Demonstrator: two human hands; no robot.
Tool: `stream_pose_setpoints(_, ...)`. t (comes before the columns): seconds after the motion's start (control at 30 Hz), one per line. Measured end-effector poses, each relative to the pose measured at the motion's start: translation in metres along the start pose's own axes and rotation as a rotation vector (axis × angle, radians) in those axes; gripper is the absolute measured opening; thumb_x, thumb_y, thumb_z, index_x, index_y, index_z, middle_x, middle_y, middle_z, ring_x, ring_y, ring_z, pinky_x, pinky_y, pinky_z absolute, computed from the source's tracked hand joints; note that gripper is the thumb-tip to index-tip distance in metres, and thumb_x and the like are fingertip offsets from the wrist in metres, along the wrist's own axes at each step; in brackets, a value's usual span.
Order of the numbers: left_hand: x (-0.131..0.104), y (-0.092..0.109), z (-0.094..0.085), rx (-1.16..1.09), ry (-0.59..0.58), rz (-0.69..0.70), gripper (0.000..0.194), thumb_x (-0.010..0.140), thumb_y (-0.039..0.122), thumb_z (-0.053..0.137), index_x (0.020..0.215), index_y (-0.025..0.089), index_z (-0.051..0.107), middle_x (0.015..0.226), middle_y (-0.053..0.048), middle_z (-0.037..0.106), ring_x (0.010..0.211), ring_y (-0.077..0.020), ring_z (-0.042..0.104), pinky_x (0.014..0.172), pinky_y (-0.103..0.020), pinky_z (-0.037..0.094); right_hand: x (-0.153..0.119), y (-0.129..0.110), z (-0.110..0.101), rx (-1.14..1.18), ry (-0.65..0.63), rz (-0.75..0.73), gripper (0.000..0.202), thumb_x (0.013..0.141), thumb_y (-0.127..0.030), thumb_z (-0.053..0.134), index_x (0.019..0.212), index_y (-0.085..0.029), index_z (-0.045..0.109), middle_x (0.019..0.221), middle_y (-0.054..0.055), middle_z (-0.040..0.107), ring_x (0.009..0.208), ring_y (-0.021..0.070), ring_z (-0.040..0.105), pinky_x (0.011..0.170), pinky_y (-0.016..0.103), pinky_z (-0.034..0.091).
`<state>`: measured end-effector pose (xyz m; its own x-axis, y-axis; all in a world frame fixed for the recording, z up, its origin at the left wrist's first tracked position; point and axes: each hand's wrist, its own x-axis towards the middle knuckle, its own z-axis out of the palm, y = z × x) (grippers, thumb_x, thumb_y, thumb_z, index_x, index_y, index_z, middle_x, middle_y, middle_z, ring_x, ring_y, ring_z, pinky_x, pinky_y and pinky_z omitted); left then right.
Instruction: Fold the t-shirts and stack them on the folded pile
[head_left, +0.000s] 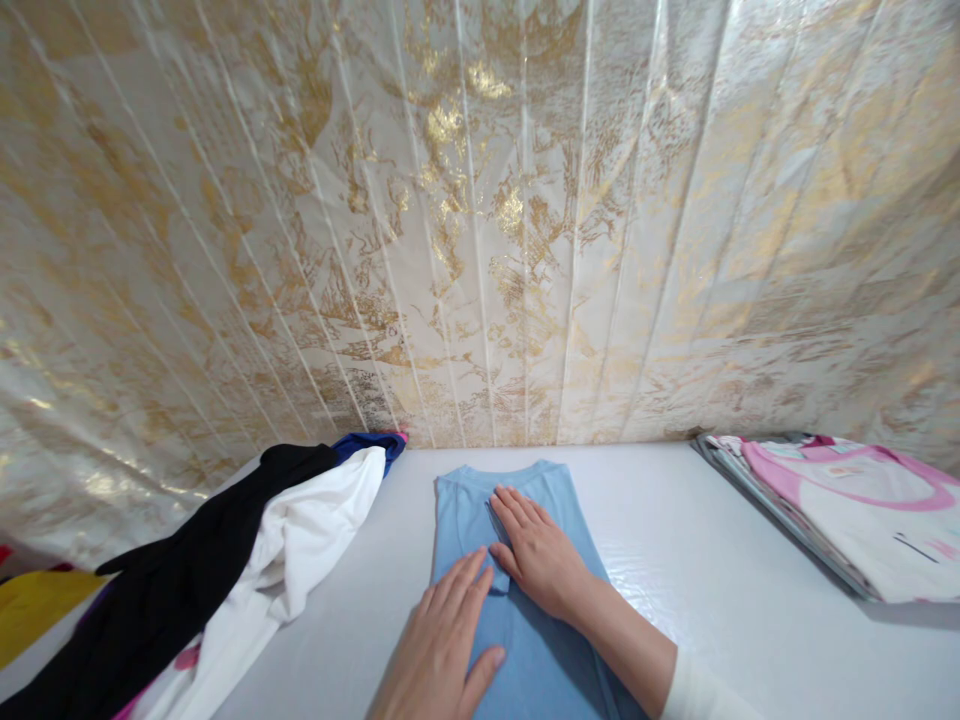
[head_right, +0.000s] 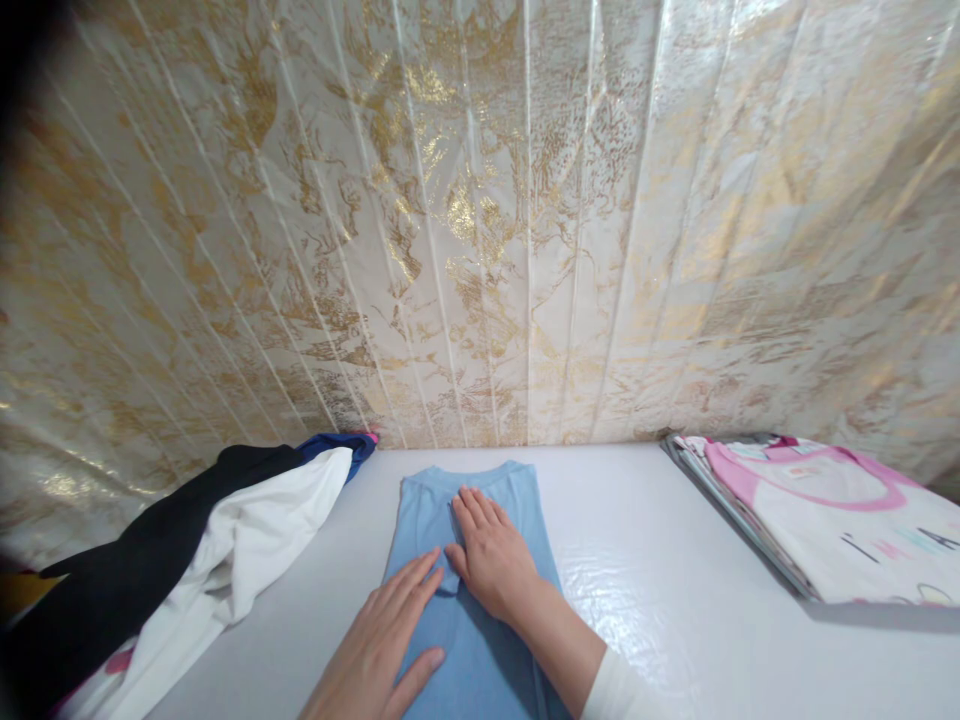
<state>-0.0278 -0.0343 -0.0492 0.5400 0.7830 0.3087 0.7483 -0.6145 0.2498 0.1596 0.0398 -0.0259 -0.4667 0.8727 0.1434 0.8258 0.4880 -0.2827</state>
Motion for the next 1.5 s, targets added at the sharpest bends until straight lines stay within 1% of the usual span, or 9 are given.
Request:
stream_pose_setpoints(0.2, 0.004, -0.002, -0.007, 0.084, -0.105, 0.021, 0.050, 0.088, 0.037, 0.058, 0.136, 0.024, 0.047, 0.146, -0.008, 0.042, 0.131, -0.0284, 0.042, 0.104, -0.043, 0.041, 0.000, 0.000, 0.002, -0.015, 0.008, -0.001, 0.059, 0.092, -0.032, 0.045, 0.145, -0.009, 0.035, 0.152, 0.013, 0.027, 0.141, 0.0248, 0.024, 0.114, 0.044, 0.027)
stream_pose_setpoints(0.43, -0.002, -0.007, 0.010, 0.148, -0.148, 0.041, 0.081, 0.088, 0.045, 0.056, 0.151, 0.015, 0.014, 0.153, -0.013, 0.021, 0.140, -0.0304, 0.026, 0.108, -0.043, 0.034, -0.002, 0.002, 0.001, -0.011, -0.018, 0.009, 0.059, 0.094, -0.035, 0.043, 0.146, -0.010, 0.032, 0.154, 0.011, 0.025, 0.142, 0.0236, 0.021, 0.115, 0.042, 0.024)
stream_pose_setpoints(0.73, 0.006, -0.010, 0.015, 0.157, -0.222, 0.009, 0.082, 0.084, 0.060, 0.055, 0.147, 0.014, 0.030, 0.148, -0.016, 0.035, 0.135, -0.0323, 0.036, 0.107, -0.041, 0.034, 0.037, -0.018, -0.007, 0.058, -0.075, -0.280, 0.054, 0.093, -0.028, 0.042, 0.145, -0.015, 0.036, 0.153, 0.008, 0.030, 0.142, 0.0203, 0.024, 0.116, 0.040, 0.023)
stream_pose_setpoints(0.93, 0.005, -0.008, -0.003, 0.062, -0.197, -0.005, 0.071, 0.086, 0.059, 0.054, 0.142, 0.018, 0.038, 0.147, -0.013, 0.039, 0.134, -0.0297, 0.037, 0.104, -0.039, 0.036, 0.060, -0.012, 0.013, 0.011, -0.074, -0.194, 0.054, 0.096, -0.037, 0.037, 0.145, -0.012, 0.036, 0.153, 0.011, 0.028, 0.142, 0.0223, 0.024, 0.114, 0.041, 0.026)
stream_pose_setpoints(1.0, 0.015, -0.015, -0.021, 0.022, -0.134, -0.116, 0.056, 0.089, 0.048, 0.054, 0.136, 0.021, 0.043, 0.141, -0.010, 0.046, 0.128, -0.0251, 0.043, 0.102, -0.035, 0.038, 0.060, -0.011, 0.017, -0.002, -0.054, -0.195, 0.056, 0.097, -0.040, 0.035, 0.145, -0.012, 0.034, 0.153, 0.011, 0.026, 0.141, 0.0224, 0.025, 0.114, 0.041, 0.026)
stream_pose_setpoints(1.1, 0.045, -0.040, -0.042, 0.103, -0.021, -0.458, 0.028, 0.094, 0.023, 0.048, 0.121, 0.019, 0.053, 0.123, -0.007, 0.056, 0.114, -0.0189, 0.051, 0.097, -0.030, 0.038, 0.057, -0.011, 0.017, -0.002, -0.036, -0.203, 0.059, 0.097, -0.046, 0.034, 0.146, -0.014, 0.033, 0.153, 0.011, 0.027, 0.141, 0.0224, 0.025, 0.114, 0.042, 0.026)
stream_pose_setpoints(1.17, 0.070, -0.063, -0.046, 0.145, 0.007, -0.553, 0.023, 0.092, 0.018, 0.048, 0.113, 0.015, 0.056, 0.115, -0.010, 0.058, 0.113, -0.0225, 0.050, 0.096, -0.034, 0.039, 0.056, -0.013, 0.016, -0.001, -0.032, -0.201, 0.060, 0.096, -0.048, 0.035, 0.146, -0.014, 0.033, 0.153, 0.012, 0.027, 0.141, 0.0226, 0.025, 0.114, 0.043, 0.027)
stream_pose_setpoints(1.3, 0.111, -0.098, -0.034, 0.150, 0.006, -0.606, 0.014, 0.090, 0.026, 0.055, 0.092, 0.014, 0.063, 0.104, -0.011, 0.061, 0.106, -0.0257, 0.053, 0.089, -0.036, 0.042, 0.055, -0.016, 0.013, 0.001, -0.021, -0.197, 0.063, 0.095, -0.050, 0.036, 0.147, -0.013, 0.031, 0.153, 0.012, 0.026, 0.141, 0.0229, 0.025, 0.114, 0.043, 0.027)
stream_pose_setpoints(1.5, 0.126, -0.108, -0.023, 0.136, -0.008, -0.599, 0.013, 0.093, 0.027, 0.053, 0.090, 0.017, 0.062, 0.100, -0.004, 0.063, 0.099, -0.0206, 0.056, 0.086, -0.036, 0.042, 0.055, -0.016, 0.014, -0.016, 0.037, -0.176, 0.068, 0.094, -0.050, 0.041, 0.147, -0.010, 0.030, 0.155, 0.012, 0.022, 0.143, 0.0240, 0.019, 0.116, 0.042, 0.022)
